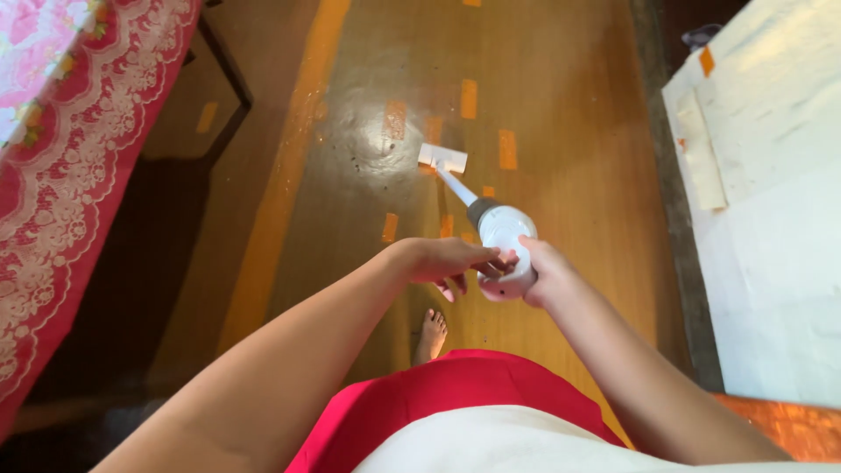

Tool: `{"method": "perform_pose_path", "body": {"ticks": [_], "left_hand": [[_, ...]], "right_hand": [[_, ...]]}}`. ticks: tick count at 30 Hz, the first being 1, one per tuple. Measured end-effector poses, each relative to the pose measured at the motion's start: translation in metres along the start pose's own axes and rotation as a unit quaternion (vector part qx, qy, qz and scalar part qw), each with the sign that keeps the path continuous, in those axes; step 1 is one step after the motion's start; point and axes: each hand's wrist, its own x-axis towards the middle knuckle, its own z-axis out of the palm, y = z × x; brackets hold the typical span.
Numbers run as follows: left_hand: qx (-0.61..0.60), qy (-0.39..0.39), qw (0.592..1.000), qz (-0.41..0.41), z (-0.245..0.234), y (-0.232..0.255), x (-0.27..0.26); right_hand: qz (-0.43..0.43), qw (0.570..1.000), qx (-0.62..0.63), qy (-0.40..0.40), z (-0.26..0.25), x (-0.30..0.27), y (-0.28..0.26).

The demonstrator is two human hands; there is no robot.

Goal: The person vacuums the floor using a handheld vacuum cleaner while walking around the room.

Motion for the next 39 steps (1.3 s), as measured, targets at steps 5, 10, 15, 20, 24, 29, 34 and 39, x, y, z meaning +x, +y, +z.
{"method": "perform_pose_path", "body": {"ticks": [5,10,15,20,24,29,34,39], "left_hand": [[-0.036,-0.082,0.996,-0.009,0.034,-0.021,-0.021],[-0.03,-0.161,0.986,-0.013,0.08,-0.038,-0.037],[-0.007,-0.219,0.976,-0.018,0.123,-0.041,-0.06],[-0.015,-0.216,0.976,-0.018,0.134,-0.04,-0.078],[-0.019,-0.188,0.982,-0.01,0.125,-0.042,-0.073],[-0.033,-0.131,0.991,-0.02,0.116,-0.051,-0.05],[-0.05,-0.067,0.996,-0.009,0.116,-0.042,-0.038],[-0.005,-0.009,1.0,-0.019,0.109,-0.011,-0.019]], "right_hand": [[0.006,0.997,0.019,0.071,-0.021,-0.073,0.057],[0.011,0.996,0.063,0.062,-0.053,-0.125,0.111],[0.008,0.995,0.075,0.06,-0.081,-0.187,0.147],[0.024,0.993,0.111,0.017,-0.084,-0.206,0.156],[0.018,0.995,0.095,0.024,-0.076,-0.193,0.144],[0.02,0.997,0.079,0.009,-0.072,-0.158,0.131],[0.042,0.997,0.057,-0.012,-0.069,-0.131,0.098],[0.05,0.998,-0.026,0.026,-0.062,-0.1,0.05]]}}
